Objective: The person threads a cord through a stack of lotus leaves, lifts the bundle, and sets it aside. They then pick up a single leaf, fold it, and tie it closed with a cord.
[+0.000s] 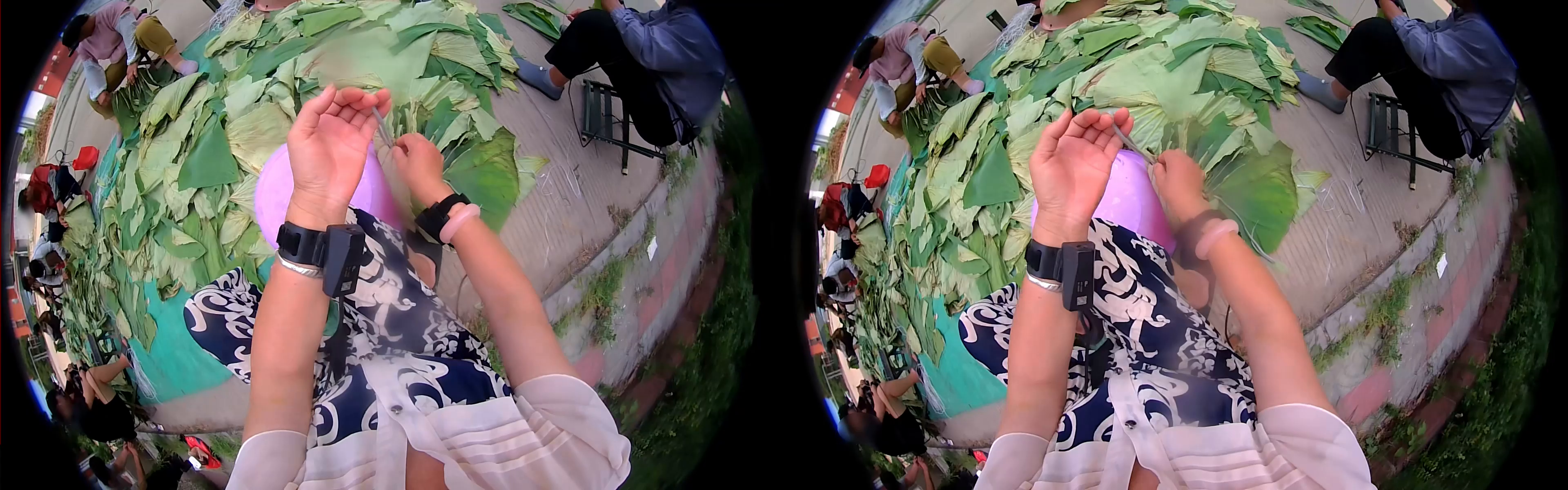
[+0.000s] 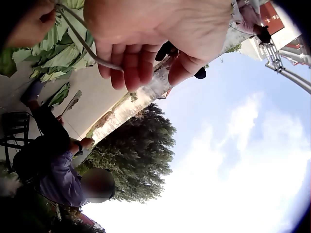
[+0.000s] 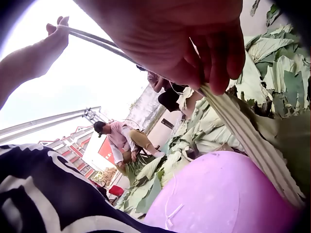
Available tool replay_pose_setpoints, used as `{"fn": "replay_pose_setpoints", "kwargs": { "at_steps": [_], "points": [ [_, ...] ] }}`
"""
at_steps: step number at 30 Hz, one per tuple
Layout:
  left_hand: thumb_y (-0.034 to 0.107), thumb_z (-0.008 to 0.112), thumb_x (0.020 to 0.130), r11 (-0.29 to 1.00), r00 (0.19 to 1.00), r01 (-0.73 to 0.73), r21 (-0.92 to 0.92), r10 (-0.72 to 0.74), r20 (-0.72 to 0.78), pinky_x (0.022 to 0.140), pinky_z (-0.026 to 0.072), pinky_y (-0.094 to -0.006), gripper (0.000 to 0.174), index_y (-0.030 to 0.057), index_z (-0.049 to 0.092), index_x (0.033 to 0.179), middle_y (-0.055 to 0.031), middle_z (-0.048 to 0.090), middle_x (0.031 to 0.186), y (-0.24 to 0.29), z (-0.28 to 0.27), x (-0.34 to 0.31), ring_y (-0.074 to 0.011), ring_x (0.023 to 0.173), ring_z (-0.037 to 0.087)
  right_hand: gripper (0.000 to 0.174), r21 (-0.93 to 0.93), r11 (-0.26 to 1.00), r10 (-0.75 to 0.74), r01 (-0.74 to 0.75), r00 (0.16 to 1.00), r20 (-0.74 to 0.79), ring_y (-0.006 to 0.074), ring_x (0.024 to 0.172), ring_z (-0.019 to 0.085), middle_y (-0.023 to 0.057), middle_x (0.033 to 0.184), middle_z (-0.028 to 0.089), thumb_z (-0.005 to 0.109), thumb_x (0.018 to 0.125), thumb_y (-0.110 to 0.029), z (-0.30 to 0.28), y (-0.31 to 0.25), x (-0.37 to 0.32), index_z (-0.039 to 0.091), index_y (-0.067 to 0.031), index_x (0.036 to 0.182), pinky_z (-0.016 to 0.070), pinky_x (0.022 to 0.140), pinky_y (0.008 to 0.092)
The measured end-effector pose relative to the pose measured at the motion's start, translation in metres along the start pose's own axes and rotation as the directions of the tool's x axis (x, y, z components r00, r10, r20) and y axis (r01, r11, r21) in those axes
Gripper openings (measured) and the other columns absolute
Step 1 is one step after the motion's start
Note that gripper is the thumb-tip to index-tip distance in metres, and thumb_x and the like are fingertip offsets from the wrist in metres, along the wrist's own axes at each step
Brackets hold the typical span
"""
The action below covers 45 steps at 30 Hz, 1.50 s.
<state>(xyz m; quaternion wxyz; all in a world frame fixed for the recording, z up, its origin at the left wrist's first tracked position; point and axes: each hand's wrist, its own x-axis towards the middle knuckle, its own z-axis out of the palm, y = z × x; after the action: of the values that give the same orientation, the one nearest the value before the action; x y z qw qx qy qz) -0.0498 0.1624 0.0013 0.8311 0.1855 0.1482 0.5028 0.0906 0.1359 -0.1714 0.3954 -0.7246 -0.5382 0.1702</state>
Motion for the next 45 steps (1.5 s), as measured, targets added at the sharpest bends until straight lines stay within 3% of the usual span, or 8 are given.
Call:
{"fn": "replay_pose_setpoints", "kwargs": {
  "at_steps": [12,16,23,30,35,38,41,45],
  "points": [
    [0.029,0.046,0.094,0.914,0.973,-0.192,0.359,0.225,-0.052,0.110,0.0314,-0.0431,0.037,-0.0046,0.059,0.105,-0.0222,0.059,0.117,0.132,-0.093,-0.073,-0.0302,0.120,0.049,0.019,0.432,0.892,0.113,-0.135,0.991,0.076,0.0154,0.055,0.061,0.0085,0.066,0.065,0.067,0.080,-0.015,-0.026,-0.037,0.039,0.064,0.0030,0.086,0.0482,0.054,0.0290],
    [0.024,0.050,0.093,0.944,0.956,-0.235,0.231,0.267,-0.119,0.107,0.0363,-0.0410,0.031,-0.0039,0.059,0.103,-0.0207,0.061,0.114,0.136,-0.123,-0.086,-0.0288,0.117,0.053,0.019,0.386,0.922,-0.026,-0.024,0.992,0.124,0.0115,0.051,0.058,0.0066,0.066,0.064,0.066,0.081,-0.015,-0.023,-0.077,0.062,0.064,0.0034,0.086,0.0462,0.050,0.0263],
    [0.019,0.058,0.092,0.802,0.920,-0.081,0.591,0.289,-0.265,0.093,0.0457,-0.0331,0.020,0.0009,0.062,0.099,-0.0102,0.067,0.100,0.121,-0.131,-0.069,-0.0184,0.099,0.062,0.021,0.232,0.955,-0.227,0.185,0.958,0.173,0.0126,0.053,0.059,0.0068,0.066,0.064,0.066,0.079,-0.018,0.004,-0.167,0.069,0.065,0.0020,0.084,0.0474,0.053,0.0284],
    [0.059,0.055,0.087,0.897,0.918,0.037,0.441,0.144,-0.369,0.088,0.0450,-0.0333,0.057,0.0033,0.064,0.095,-0.0131,0.066,0.100,0.142,-0.111,-0.079,-0.0195,0.098,0.061,0.014,0.090,0.771,-0.635,0.630,0.751,0.182,0.0261,0.062,0.062,0.0116,0.071,0.063,0.065,0.075,-0.015,0.040,-0.255,0.052,0.062,-0.0015,0.078,0.0488,0.058,0.0349],
    [0.049,0.059,0.088,0.872,0.887,0.100,0.479,0.141,-0.440,0.078,0.0488,-0.0330,0.044,0.0050,0.065,0.091,-0.0092,0.067,0.093,0.157,-0.112,-0.095,-0.0196,0.087,0.064,0.008,0.052,0.566,-0.804,0.822,0.538,0.253,0.0308,0.063,0.059,0.0098,0.078,0.058,0.065,0.076,-0.011,0.053,-0.272,-0.006,0.060,-0.0070,0.082,0.0476,0.056,0.0398],
    [0.036,0.062,0.085,0.866,0.867,0.076,0.494,0.187,-0.462,0.075,0.0466,-0.0337,0.032,0.0035,0.065,0.088,-0.0074,0.066,0.086,0.144,-0.132,-0.094,-0.0183,0.080,0.063,0.009,0.176,0.582,-0.791,0.794,0.502,0.350,0.0258,0.061,0.060,0.0098,0.081,0.060,0.063,0.080,-0.010,0.049,-0.263,-0.012,0.062,-0.0058,0.088,0.0473,0.055,0.0382],
    [0.025,0.062,0.083,0.843,0.837,0.048,0.536,0.259,-0.482,0.072,0.0455,-0.0326,0.023,0.0022,0.065,0.085,-0.0066,0.066,0.083,0.144,-0.128,-0.099,-0.0172,0.076,0.062,0.013,0.409,0.801,-0.595,0.438,0.664,0.454,0.0196,0.059,0.059,0.0091,0.083,0.062,0.062,0.083,-0.009,0.048,-0.238,0.008,0.064,-0.0045,0.096,0.0471,0.056,0.0356],
    [0.021,0.059,0.087,0.748,0.855,0.069,0.660,0.296,-0.426,0.072,0.0498,-0.0298,0.019,0.0035,0.067,0.085,-0.0053,0.066,0.086,0.142,-0.127,-0.104,-0.0153,0.079,0.065,0.030,0.231,0.929,-0.369,0.290,0.660,0.654,0.0121,0.067,0.063,0.0070,0.095,0.065,0.063,0.088,-0.013,0.047,-0.190,0.043,0.062,0.0017,0.114,0.0509,0.064,0.0267]
  ]
}}
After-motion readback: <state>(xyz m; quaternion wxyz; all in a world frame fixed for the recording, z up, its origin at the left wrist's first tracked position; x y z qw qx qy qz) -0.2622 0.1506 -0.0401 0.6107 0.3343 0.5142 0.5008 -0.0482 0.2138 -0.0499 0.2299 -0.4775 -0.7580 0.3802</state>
